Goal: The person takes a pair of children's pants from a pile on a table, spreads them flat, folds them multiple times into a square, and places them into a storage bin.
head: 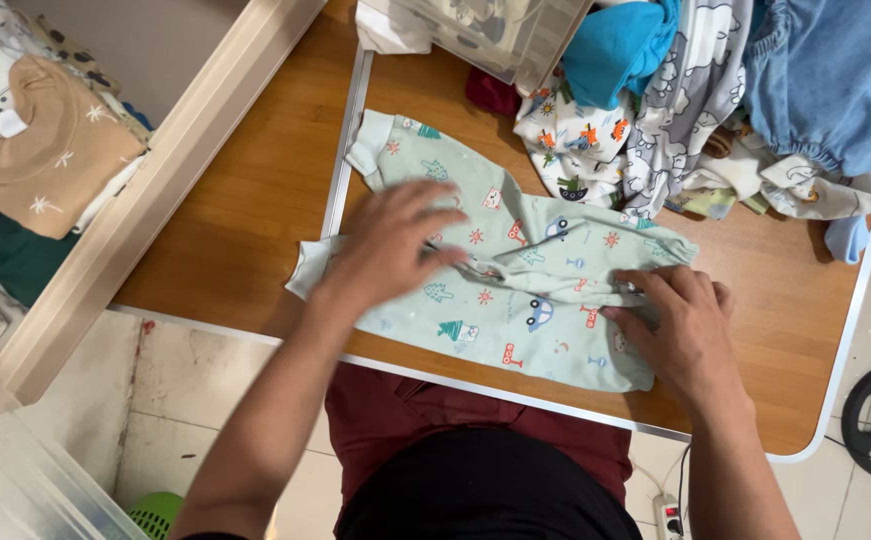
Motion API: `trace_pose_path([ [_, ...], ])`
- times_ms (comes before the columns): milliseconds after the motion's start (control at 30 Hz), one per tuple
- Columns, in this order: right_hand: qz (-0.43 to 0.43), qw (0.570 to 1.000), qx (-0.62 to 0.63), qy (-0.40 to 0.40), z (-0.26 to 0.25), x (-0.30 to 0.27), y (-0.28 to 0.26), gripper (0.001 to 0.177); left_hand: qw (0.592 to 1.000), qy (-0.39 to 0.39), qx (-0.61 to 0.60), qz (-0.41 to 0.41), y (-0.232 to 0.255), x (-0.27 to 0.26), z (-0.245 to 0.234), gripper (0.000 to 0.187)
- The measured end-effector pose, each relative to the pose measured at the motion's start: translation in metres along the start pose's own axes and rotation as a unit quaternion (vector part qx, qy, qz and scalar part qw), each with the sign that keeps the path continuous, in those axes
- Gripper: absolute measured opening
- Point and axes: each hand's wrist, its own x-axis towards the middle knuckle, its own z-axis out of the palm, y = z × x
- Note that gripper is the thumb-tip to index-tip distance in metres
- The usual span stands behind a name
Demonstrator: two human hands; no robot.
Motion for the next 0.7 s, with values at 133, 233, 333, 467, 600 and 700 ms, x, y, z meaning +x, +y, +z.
trace_pose_path([
  [133,-0.085,0.995,0.026,0.037,-0.001,0.008,0.006,0.048,0.996,0.034,0.049,-0.063,-0.02,-0.006,-0.016,0.037],
  [233,-0.058,0.996,0.064,0.013,0.001,0.015,0.009,0.046,0.979,0.006,0.032,-0.202,-0.014,-0.018,-0.019,0.033],
  [333,-0.05,0.998,0.023,0.001,-0.004,0.016,0.005,0.047,0.977,-0.006,0.067,-0.202,-0.001,-0.026,-0.019,0.036],
  [467,-0.134,0.988,0.079,0.008,-0.005,0.025,-0.003,0.052,0.999,0.013,0.031,0.006,0.023,-0.021,0.006,0.04],
  [600,-0.142,0.985,0.092,0.014,0.001,0.024,-0.003,0.025,0.997,-0.012,-0.036,0.063,0.04,-0.015,0.033,0.03],
  [700,-0.125,0.986,0.105,0.038,0.007,0.024,0.003,0.014,0.996,0.028,-0.079,0.03,0.039,-0.011,0.04,0.02],
])
